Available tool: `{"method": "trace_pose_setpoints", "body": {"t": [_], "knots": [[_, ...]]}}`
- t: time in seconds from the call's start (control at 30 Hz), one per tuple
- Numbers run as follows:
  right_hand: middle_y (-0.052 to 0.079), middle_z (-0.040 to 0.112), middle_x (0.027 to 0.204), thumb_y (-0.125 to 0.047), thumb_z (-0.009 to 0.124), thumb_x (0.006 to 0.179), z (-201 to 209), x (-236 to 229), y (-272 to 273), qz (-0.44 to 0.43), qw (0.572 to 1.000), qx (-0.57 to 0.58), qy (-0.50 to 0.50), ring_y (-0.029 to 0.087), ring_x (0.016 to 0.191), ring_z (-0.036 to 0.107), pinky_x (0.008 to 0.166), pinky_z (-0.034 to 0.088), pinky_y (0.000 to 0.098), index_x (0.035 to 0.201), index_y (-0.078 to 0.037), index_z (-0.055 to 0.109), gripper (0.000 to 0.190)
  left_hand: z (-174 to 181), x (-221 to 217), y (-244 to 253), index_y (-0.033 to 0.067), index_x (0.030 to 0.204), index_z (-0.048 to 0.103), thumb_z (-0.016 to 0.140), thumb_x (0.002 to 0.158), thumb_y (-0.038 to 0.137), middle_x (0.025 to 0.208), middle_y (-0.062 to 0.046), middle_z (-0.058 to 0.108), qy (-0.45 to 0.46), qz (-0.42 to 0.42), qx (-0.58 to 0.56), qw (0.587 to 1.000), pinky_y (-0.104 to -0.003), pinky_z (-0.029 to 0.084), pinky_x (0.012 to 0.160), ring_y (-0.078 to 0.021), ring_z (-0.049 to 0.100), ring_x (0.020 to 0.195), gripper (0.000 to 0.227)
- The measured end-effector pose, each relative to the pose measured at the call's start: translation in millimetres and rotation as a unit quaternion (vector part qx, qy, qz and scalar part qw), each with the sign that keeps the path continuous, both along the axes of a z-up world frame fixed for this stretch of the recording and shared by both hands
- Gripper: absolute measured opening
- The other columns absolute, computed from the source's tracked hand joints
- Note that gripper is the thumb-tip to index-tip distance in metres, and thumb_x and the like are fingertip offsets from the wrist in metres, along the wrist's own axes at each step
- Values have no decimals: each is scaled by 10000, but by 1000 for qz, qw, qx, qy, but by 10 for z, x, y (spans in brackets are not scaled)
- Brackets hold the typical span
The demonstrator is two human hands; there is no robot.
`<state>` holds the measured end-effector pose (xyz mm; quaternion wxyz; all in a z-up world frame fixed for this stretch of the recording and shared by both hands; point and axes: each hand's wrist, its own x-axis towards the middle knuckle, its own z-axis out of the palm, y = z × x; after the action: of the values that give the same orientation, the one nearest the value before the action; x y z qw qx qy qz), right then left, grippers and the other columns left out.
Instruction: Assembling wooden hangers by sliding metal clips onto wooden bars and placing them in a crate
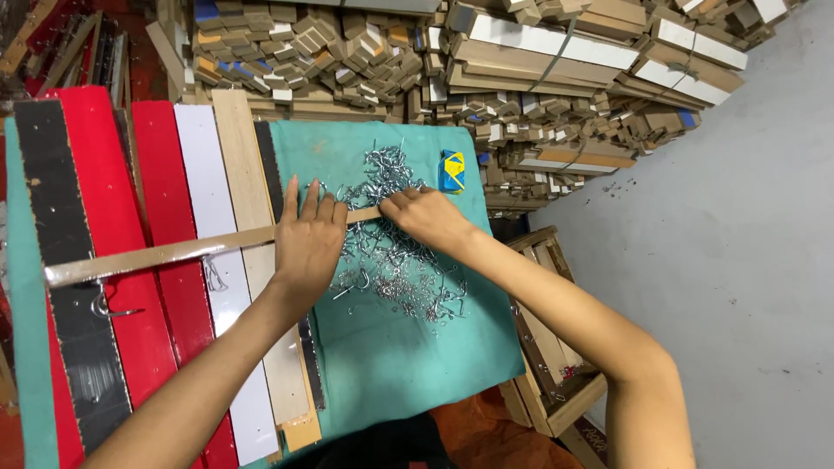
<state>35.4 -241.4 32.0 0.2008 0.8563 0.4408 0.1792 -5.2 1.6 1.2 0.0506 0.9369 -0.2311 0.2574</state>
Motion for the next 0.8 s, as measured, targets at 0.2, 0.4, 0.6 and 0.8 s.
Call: {"method": "trace_pose_setpoints", "body": {"t": [0.2, 0.4, 0.6, 0.8], "knots": [[178, 741, 783, -235, 499, 1011, 403, -141, 323, -321, 850, 190, 372, 413, 794, 754, 662, 592, 512, 975, -111, 702, 241, 112, -12, -15, 98, 1027, 683, 728, 883, 82, 1085, -105, 756, 16, 9, 0, 1000, -571, 279, 1220, -293, 685, 1208, 152], [189, 724, 758, -292, 559, 950, 457, -103, 390, -411, 739, 305, 438, 421, 857, 732, 714, 563, 503, 794, -115, 764, 313, 109, -2, -20, 108, 1025, 688, 738, 864, 89, 1082, -98, 762, 6, 13, 7, 1000, -571, 305, 1207, -283, 695, 1197, 170], [-26, 377, 526, -202, 464, 1006, 362, -21, 311, -430, 464, 485, 604, 60, 338, 332, 304, 306, 221, 803, -25, 648, 325, 120, -36, -22, 108, 1021, 701, 747, 852, 77, 1058, -96, 768, 3, 15, 8, 1000, -561, 325, 1199, -284, 705, 1177, 178], [-74, 280, 549, -164, 403, 1012, 299, -189, 471, -447, 322, 605, 575, 13, 335, 266, 307, 266, 188, 906, 29, 624, 312, 83, -34, -24, 87, 1010, 696, 768, 809, 52, 1045, -125, 763, -30, 9, -3, 999, -564, 337, 1191, -321, 701, 1177, 216]]}}
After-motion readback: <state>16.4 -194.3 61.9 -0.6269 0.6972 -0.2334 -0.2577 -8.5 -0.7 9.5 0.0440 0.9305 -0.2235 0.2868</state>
